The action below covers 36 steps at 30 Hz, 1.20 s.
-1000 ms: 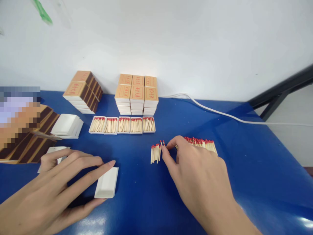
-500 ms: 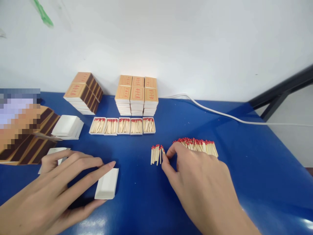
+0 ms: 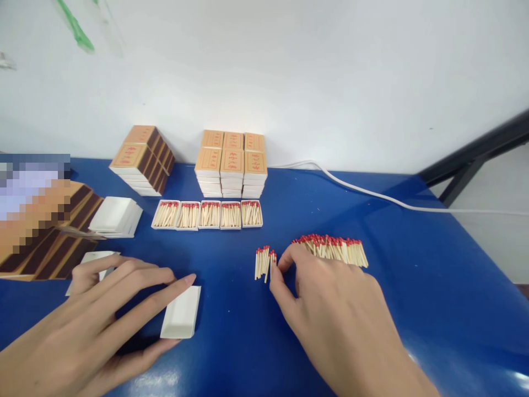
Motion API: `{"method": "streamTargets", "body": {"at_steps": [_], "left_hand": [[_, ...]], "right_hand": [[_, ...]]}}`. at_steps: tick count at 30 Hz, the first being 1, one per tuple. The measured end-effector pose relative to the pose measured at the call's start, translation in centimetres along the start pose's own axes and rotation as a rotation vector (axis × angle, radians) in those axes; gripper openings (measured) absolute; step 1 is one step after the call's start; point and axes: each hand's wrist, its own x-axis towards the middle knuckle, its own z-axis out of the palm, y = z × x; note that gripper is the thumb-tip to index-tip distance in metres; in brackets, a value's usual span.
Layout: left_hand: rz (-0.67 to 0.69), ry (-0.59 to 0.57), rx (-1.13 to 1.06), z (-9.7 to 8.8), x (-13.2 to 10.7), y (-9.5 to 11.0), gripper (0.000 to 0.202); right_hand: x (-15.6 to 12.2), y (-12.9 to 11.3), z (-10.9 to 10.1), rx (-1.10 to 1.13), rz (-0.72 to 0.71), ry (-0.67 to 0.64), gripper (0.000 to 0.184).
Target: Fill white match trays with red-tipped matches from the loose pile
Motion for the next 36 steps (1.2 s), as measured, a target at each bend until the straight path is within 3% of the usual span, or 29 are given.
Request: {"method": "streamTargets", "body": {"at_steps": [5,11,18,32,36], "left_hand": [[0.009,-0.019,-0.01,-0.1,0.2,-0.1,0.04],[-0.001,-0.003,-0.022,-0.1,0.4,-0.1,0.038],[0.019,-0.042,-0.004,-0.1,-0.1,-0.2,0.044],[-0.018,0.024,-0.025,0.0,0.2,0.1,0.037],[-0.008,0.014,-0.02,-0.2,0.2,0.0,0.038]], "right_hand": [[0.2,0.3,0.0,0.03,-0.019,0.046,0.042],[0.1,1.4,0.1,-0.304,0.005,0.27,0.031],[-0.5,1.2,0.3,-0.445,-0.029,0.302,0.038],[-0.3,1.0,1.0,-0.378,-0.1,0.344,0.036],[-0.3,1.4,1.2,-0.301,-0.098,0.285,0.035]]}}
